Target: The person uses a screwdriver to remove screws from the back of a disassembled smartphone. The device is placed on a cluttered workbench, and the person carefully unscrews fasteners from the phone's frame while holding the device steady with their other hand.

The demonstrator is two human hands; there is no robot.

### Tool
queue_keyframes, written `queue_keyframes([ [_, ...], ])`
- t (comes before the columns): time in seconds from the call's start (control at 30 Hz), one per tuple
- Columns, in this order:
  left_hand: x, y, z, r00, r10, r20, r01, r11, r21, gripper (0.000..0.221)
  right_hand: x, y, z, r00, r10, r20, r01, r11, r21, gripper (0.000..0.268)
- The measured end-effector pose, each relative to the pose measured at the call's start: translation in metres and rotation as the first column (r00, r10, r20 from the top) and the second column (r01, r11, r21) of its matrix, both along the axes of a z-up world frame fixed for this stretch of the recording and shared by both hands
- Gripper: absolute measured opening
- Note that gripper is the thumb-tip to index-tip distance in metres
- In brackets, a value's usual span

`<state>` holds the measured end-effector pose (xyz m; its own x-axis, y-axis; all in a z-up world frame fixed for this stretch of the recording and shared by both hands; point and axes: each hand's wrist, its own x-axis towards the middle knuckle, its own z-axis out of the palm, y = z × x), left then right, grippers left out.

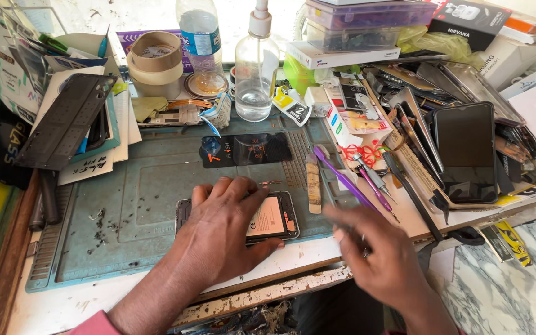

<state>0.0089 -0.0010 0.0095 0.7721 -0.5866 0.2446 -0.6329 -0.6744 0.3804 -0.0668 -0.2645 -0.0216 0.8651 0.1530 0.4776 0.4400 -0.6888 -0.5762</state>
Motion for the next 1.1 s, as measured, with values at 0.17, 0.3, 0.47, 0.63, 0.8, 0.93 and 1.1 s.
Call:
queue_keyframes([
  [0.17,-0.002,0.0,-0.004,1.0,0.001,0.024,-0.001,1.0,0.001,0.079,-0.012,0.017,0.01,0.989,-0.066,-0.136,0.044,0.986,-0.161,0.035],
  [0.3,-0.004,0.0,-0.003,1.0,0.001,0.026,-0.001,1.0,0.003,0.08,-0.013,0.025,0.01,0.991,-0.109,-0.081,0.093,0.978,-0.188,0.034],
  [0.47,-0.006,0.003,-0.004,0.998,-0.005,0.055,0.005,1.0,-0.008,0.078,-0.01,0.028,0.013,0.995,-0.096,0.003,0.094,0.967,-0.235,0.027],
  [0.63,-0.007,0.004,-0.004,0.999,-0.011,0.046,0.01,1.0,0.006,0.079,-0.009,0.034,0.014,0.996,-0.091,0.012,0.091,0.963,-0.253,0.023],
  [0.8,-0.006,0.005,-0.004,0.999,-0.013,0.037,0.012,1.0,0.02,0.078,-0.006,0.037,0.01,0.996,-0.077,0.047,0.086,0.968,-0.237,0.016],
  [0.93,-0.006,0.003,-0.004,0.999,-0.006,0.044,0.005,1.0,0.02,0.08,-0.002,0.034,0.003,0.997,-0.081,-0.008,0.078,0.973,-0.216,0.012],
  [1.1,-0.007,0.003,-0.002,1.0,0.016,0.024,-0.017,0.999,0.046,0.078,0.003,0.026,-0.003,0.994,-0.023,-0.104,0.011,0.993,-0.114,0.009],
])
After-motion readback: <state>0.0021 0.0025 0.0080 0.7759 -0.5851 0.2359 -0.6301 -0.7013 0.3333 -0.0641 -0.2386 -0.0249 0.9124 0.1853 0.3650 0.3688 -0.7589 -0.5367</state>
